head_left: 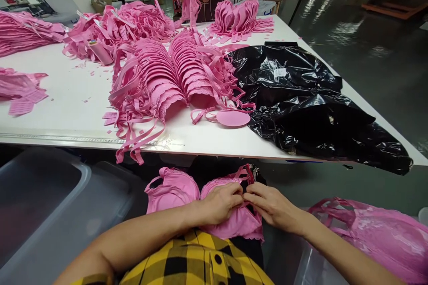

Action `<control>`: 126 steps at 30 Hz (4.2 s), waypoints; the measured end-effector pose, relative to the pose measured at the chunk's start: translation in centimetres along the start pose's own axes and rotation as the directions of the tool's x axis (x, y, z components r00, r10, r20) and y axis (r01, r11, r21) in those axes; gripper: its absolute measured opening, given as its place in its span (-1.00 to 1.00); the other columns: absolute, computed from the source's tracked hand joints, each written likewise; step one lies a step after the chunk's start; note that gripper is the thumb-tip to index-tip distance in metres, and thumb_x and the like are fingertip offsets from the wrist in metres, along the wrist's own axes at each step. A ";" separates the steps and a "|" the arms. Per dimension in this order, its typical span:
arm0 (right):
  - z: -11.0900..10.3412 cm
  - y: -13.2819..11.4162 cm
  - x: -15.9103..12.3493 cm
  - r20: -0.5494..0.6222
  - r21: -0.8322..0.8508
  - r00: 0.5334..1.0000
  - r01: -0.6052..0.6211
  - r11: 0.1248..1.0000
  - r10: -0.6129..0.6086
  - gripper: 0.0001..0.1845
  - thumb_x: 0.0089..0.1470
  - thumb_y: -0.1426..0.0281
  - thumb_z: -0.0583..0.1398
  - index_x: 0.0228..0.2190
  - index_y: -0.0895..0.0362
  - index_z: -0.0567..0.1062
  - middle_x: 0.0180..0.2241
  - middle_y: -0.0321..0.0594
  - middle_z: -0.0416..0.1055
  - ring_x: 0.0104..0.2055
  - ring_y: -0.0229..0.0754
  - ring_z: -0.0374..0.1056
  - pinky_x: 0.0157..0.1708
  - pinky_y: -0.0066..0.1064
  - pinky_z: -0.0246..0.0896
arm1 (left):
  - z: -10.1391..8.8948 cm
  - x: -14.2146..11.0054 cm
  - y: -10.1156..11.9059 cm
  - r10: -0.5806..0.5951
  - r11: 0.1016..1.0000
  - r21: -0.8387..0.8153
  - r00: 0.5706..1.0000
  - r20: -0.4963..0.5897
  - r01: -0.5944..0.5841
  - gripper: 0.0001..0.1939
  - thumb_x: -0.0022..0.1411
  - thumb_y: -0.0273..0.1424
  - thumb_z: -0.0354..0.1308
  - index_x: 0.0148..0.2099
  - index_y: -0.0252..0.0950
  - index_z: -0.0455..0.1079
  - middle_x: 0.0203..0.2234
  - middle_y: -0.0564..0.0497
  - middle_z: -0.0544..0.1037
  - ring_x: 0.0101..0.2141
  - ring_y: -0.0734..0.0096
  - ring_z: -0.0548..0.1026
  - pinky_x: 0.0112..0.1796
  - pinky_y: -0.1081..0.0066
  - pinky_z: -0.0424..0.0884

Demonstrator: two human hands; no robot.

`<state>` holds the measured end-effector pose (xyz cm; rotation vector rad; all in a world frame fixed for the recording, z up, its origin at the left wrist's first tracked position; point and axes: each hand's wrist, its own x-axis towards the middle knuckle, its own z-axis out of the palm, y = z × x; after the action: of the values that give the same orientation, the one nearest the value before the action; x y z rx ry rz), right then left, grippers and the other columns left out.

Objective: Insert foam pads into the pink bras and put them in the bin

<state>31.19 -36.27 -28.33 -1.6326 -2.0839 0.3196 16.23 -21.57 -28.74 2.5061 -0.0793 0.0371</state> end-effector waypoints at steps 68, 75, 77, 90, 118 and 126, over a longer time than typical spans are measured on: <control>2.2 -2.0 -0.3 -0.109 0.164 0.982 -0.134 0.977 0.153 -0.74 0.15 0.56 -0.03 -0.24 0.14 0.42 -0.29 -0.08 0.38 -0.28 -0.18 0.32 -0.33 -0.41 0.29 | 0.0 1.6 -0.8 -0.399 0.792 -0.478 0.915 0.065 0.379 -0.69 0.17 -0.38 0.02 -0.60 -0.35 0.21 -0.70 0.18 0.12 -0.58 0.58 0.08 -0.55 0.51 -0.01; 4.6 -1.6 -0.2 -0.259 0.234 0.963 -0.008 0.972 0.070 -0.76 0.17 0.55 0.00 -0.22 0.12 0.42 -0.32 -0.13 0.43 -0.28 -0.20 0.35 -0.30 -0.40 0.34 | 0.6 2.1 -0.6 -0.500 0.737 -0.466 0.859 0.111 0.489 -0.64 0.16 -0.38 0.05 -0.65 -0.35 0.15 -0.72 0.19 0.07 -0.62 0.59 0.07 -0.58 0.52 -0.01; 5.4 -1.3 -0.4 -0.328 0.251 0.936 -0.047 0.967 0.131 -0.78 0.17 0.52 0.04 -0.19 0.11 0.42 -0.29 -0.13 0.44 -0.25 -0.20 0.37 -0.28 -0.40 0.36 | -0.1 1.9 -0.4 -0.480 0.808 -0.354 0.875 0.070 0.471 -0.66 0.20 -0.36 0.02 -0.60 -0.35 0.25 -0.70 0.16 0.17 -0.60 0.57 0.15 -0.55 0.51 0.06; 4.8 -0.2 -0.5 -0.287 0.261 0.956 0.018 0.965 0.060 -0.76 0.18 0.52 0.04 -0.17 0.09 0.44 -0.32 -0.15 0.46 -0.27 -0.20 0.38 -0.28 -0.38 0.36 | -1.2 1.6 -2.1 0.270 0.888 0.283 0.910 0.316 -0.362 -0.83 0.20 -0.48 0.05 -0.42 -0.30 0.41 -0.38 0.01 0.46 -0.35 0.40 0.37 -0.33 0.44 0.29; 4.8 -1.5 -1.3 -0.259 0.422 0.911 -0.191 0.886 0.320 -0.80 0.12 0.45 0.12 -0.28 0.07 0.54 -0.24 -0.13 0.48 -0.20 -0.18 0.43 -0.24 -0.45 0.39 | 0.4 0.7 -2.7 0.297 0.927 0.190 0.942 0.157 -0.323 -0.87 0.19 -0.50 0.02 -0.27 -0.39 0.39 -0.34 -0.07 0.45 -0.30 0.40 0.39 -0.18 0.46 0.33; 5.2 -1.1 -1.2 -0.299 0.415 0.904 -0.166 0.894 0.306 -0.80 0.12 0.47 0.09 -0.38 0.08 0.52 -0.41 -0.23 0.53 -0.36 -0.24 0.47 -0.36 -0.52 0.41 | 0.5 0.5 -2.4 0.305 0.920 0.192 0.931 0.198 -0.342 -0.90 0.16 -0.51 0.04 -0.28 -0.38 0.37 -0.34 -0.07 0.46 -0.34 0.39 0.38 -0.24 0.46 0.33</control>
<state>27.86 -37.18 -32.53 -1.5685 -1.4440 0.4414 16.88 -19.93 -30.55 2.6888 -0.5914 -0.0270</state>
